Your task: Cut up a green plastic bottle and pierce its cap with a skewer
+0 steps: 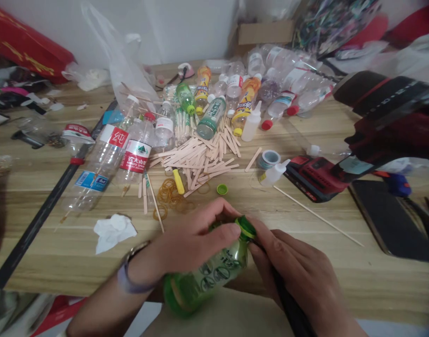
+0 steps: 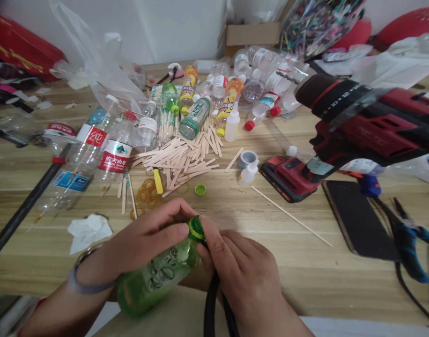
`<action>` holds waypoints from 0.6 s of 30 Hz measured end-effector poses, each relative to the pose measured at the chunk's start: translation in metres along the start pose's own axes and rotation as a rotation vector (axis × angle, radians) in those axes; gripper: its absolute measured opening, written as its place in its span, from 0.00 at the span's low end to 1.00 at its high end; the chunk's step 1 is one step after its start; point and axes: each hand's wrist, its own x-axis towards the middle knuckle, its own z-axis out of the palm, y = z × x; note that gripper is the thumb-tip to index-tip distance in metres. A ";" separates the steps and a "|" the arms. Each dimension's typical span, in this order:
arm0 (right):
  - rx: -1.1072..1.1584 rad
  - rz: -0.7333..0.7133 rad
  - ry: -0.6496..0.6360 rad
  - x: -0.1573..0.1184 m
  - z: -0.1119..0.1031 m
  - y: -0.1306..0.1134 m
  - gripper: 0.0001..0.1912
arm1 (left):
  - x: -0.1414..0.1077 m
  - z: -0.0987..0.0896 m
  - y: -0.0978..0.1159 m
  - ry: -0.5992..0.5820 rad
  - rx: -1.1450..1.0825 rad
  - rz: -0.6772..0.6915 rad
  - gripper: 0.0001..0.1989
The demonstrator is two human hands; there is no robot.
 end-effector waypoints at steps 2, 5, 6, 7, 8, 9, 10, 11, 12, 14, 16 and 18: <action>0.011 -0.018 0.002 0.000 0.000 0.002 0.17 | 0.006 -0.005 -0.004 -0.042 -0.126 -0.086 0.15; 0.025 -0.016 -0.036 -0.001 0.001 0.005 0.18 | 0.014 -0.007 -0.009 -0.044 -0.174 -0.139 0.16; 0.030 -0.005 -0.044 -0.001 0.002 0.005 0.19 | 0.015 -0.006 -0.010 -0.045 -0.180 -0.133 0.17; 0.033 0.006 -0.042 -0.001 0.003 0.005 0.20 | 0.017 -0.005 -0.011 -0.050 -0.190 -0.131 0.17; 0.034 0.016 -0.044 -0.001 0.003 0.004 0.21 | 0.017 -0.005 -0.011 -0.050 -0.203 -0.142 0.17; 0.032 0.024 -0.048 -0.002 0.004 0.004 0.22 | 0.017 -0.004 -0.011 -0.042 -0.218 -0.162 0.17; 0.029 0.030 -0.053 -0.002 0.004 0.004 0.23 | 0.017 -0.003 -0.011 -0.026 -0.232 -0.193 0.18; 0.027 0.033 -0.057 -0.002 0.004 0.003 0.24 | 0.017 -0.003 -0.011 -0.004 -0.246 -0.222 0.19; 0.028 0.034 -0.061 -0.002 0.005 0.003 0.24 | 0.017 -0.003 -0.010 0.018 -0.258 -0.246 0.19; 0.022 0.036 -0.077 -0.002 0.005 0.003 0.24 | 0.017 -0.003 -0.009 0.051 -0.270 -0.267 0.18; -0.005 0.032 -0.087 -0.001 0.006 0.004 0.24 | 0.018 -0.003 -0.010 0.046 -0.248 -0.241 0.16; -0.031 0.024 -0.096 0.001 0.007 0.005 0.24 | 0.018 -0.003 -0.012 0.016 -0.197 -0.188 0.16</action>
